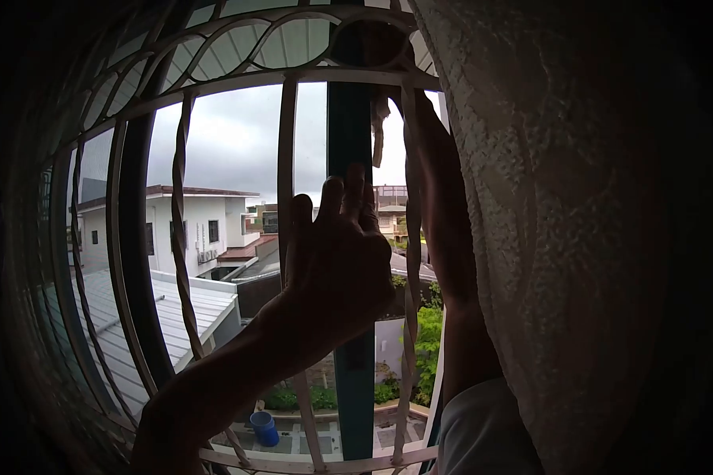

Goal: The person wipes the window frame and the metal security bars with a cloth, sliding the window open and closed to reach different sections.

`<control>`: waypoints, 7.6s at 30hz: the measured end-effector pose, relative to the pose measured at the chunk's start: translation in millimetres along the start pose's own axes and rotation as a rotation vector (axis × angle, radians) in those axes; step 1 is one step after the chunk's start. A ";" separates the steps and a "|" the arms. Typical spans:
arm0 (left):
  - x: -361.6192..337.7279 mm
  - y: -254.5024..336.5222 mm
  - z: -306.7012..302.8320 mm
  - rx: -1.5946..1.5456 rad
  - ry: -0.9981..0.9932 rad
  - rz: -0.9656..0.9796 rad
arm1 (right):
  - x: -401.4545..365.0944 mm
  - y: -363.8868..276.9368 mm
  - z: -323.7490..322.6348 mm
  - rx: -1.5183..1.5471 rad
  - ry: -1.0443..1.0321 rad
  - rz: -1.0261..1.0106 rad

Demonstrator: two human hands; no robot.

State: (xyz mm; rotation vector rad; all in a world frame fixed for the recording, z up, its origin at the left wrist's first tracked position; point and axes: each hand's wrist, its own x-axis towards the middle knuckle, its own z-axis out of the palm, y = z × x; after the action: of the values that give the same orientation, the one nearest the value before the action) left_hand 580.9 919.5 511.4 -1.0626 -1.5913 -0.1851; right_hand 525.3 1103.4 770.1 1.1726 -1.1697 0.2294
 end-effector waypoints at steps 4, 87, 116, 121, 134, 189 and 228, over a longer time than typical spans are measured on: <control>3.8 -3.7 -0.9 0.091 0.067 -0.012 | -5.3 4.3 -1.4 0.016 -0.044 -0.010; -133.1 87.9 40.8 -0.213 0.054 -0.366 | -234.4 -336.1 -45.5 0.236 -0.080 1.422; -249.1 178.2 27.0 -0.271 0.264 -0.657 | -265.2 -330.1 0.4 0.380 -0.160 1.541; -229.3 186.7 60.3 -0.220 0.216 -0.718 | -262.8 -332.8 0.8 0.309 -0.155 1.530; -196.2 184.5 75.0 -0.010 -0.080 -0.925 | -257.2 -337.3 -4.9 0.407 -0.299 1.442; -374.9 247.0 136.1 -0.261 0.099 -0.870 | -435.8 -457.4 9.0 0.768 -0.118 1.949; -302.1 233.8 112.7 -0.505 0.444 -1.509 | -434.6 -452.5 9.8 0.888 -0.180 1.929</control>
State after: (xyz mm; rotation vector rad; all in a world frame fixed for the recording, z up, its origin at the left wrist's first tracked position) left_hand 646.3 966.5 121.4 0.0917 -1.6270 -1.7474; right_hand 634.3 1072.9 152.9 0.2879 -2.1017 2.2739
